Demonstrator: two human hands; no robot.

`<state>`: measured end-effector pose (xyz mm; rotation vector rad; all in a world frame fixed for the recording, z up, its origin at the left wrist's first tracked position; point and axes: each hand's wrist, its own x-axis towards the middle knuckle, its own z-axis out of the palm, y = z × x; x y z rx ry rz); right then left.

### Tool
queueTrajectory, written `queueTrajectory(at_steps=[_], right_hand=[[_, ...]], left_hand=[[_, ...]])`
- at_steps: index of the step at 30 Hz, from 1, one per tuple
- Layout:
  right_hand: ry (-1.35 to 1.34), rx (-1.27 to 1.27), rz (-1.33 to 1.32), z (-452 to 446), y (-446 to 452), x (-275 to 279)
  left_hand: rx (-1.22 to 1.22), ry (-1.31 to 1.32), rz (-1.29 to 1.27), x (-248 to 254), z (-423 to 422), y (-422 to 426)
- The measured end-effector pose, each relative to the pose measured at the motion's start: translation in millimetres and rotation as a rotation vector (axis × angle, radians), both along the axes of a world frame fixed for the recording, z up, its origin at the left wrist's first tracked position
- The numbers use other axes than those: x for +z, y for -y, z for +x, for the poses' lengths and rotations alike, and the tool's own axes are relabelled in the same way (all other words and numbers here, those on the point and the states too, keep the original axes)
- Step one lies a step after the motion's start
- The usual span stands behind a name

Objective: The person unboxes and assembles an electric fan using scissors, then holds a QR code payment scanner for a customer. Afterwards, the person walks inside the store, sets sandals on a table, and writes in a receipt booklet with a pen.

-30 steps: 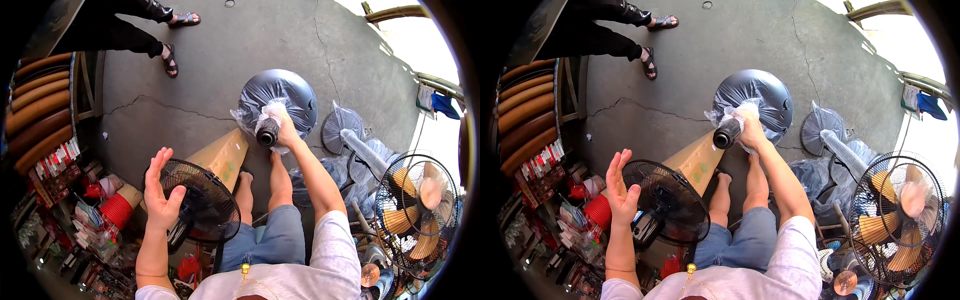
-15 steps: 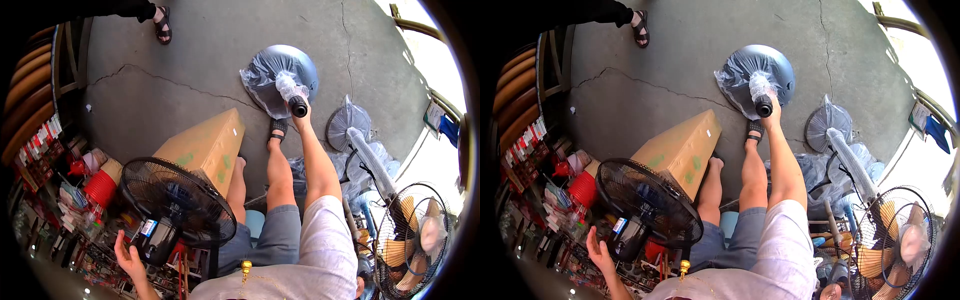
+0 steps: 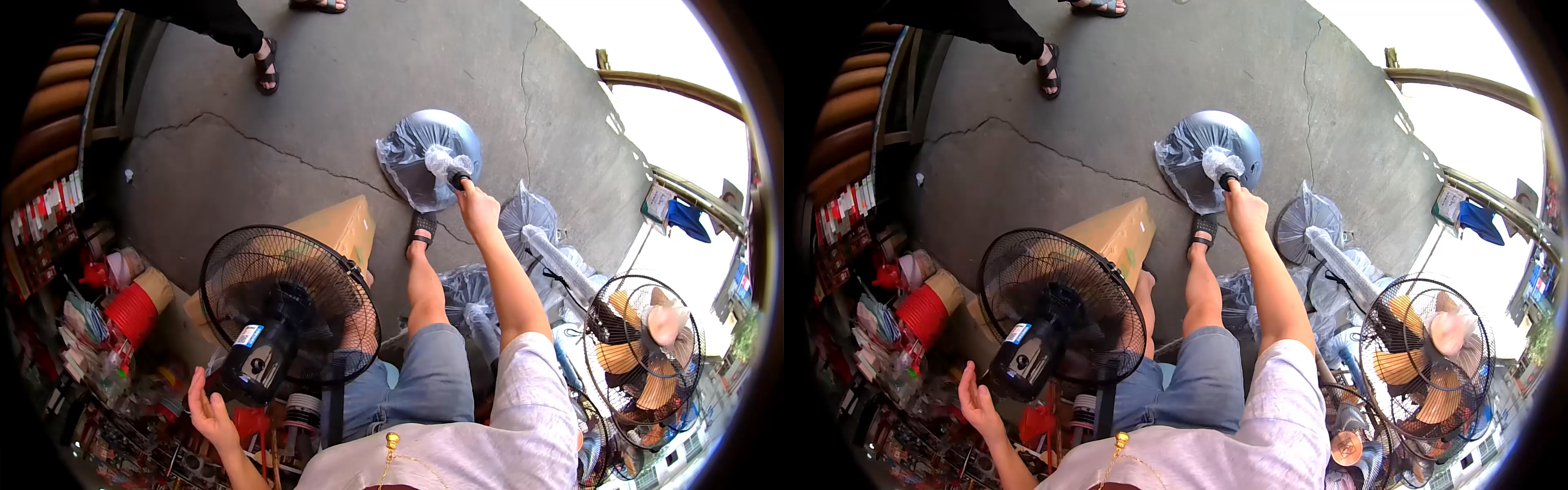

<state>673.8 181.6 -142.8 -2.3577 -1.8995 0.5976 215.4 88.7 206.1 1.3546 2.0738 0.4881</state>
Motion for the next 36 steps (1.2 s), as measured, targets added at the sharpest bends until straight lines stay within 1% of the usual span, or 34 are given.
queueTrajectory(at_steps=[1,3,5,7,8,9,11,12,14,18,20,21,23,25,29,31,33,34,36], right_hand=[[0.017,-0.042,-0.077,-2.0,-1.6,-2.1],[0.021,-0.039,-0.028,-1.4,-4.8,-2.9],[0.056,0.04,-0.001,2.6,-8.8,-3.8],[0.031,-0.074,0.158,1.1,-18.2,2.5],[0.021,-0.027,0.165,3.7,-23.8,6.7],[0.01,0.029,0.152,6.8,-26.3,8.4],[0.038,0.046,0.08,15.5,-23.4,13.8],[0.043,0.053,0.086,16.9,-20.5,16.4],[0.062,0.145,-0.008,15.2,-4.5,16.0],[0.048,0.058,-0.007,2.3,2.7,-3.1],[0.088,-0.046,-0.044,-1.9,5.0,-14.3],[0.085,-0.043,-0.049,-3.2,7.0,-14.6],[0.046,-0.072,0.024,-1.2,3.4,-14.0],[0.05,-0.055,0.026,-0.4,0.1,-11.5],[0.024,-0.021,0.021,2.3,-3.7,-2.2],[0.0,-0.01,0.036,3.1,-8.8,9.4],[-0.073,-0.042,0.173,2.2,-18.0,30.1],[-0.106,-0.032,0.31,0.0,-30.2,56.5],[-0.155,-0.087,0.381,5.9,-43.9,90.3]], left_hand=[[0.009,0.005,0.003,1.5,-3.2,4.3],[0.027,0.023,0.0,2.0,-10.1,14.1],[0.05,0.038,0.001,0.3,-15.7,21.8],[0.048,0.059,-0.001,1.7,-20.0,30.1],[0.057,0.057,-0.004,3.2,-21.5,33.8],[0.073,0.057,-0.006,4.3,-22.9,35.3],[0.094,0.061,0.0,4.5,-27.5,39.8],[0.102,0.048,0.014,3.2,-30.9,42.7],[0.12,0.037,0.03,3.2,-34.7,48.5],[0.127,0.006,0.014,3.4,-41.0,58.9],[0.127,-0.002,0.008,3.6,-43.1,65.1],[0.136,-0.005,0.005,4.2,-43.4,67.6],[0.147,-0.005,0.009,2.3,-44.6,69.5],[0.145,-0.042,-0.005,1.9,-47.1,72.4],[0.175,-0.036,-0.012,3.2,-47.6,74.3],[0.194,-0.016,-0.001,2.8,-48.8,75.1],[0.195,-0.024,-0.009,4.5,-51.1,72.3],[0.197,-0.032,-0.022,6.1,-51.1,72.0],[0.204,0.012,-0.009,3.3,-50.0,69.9]])
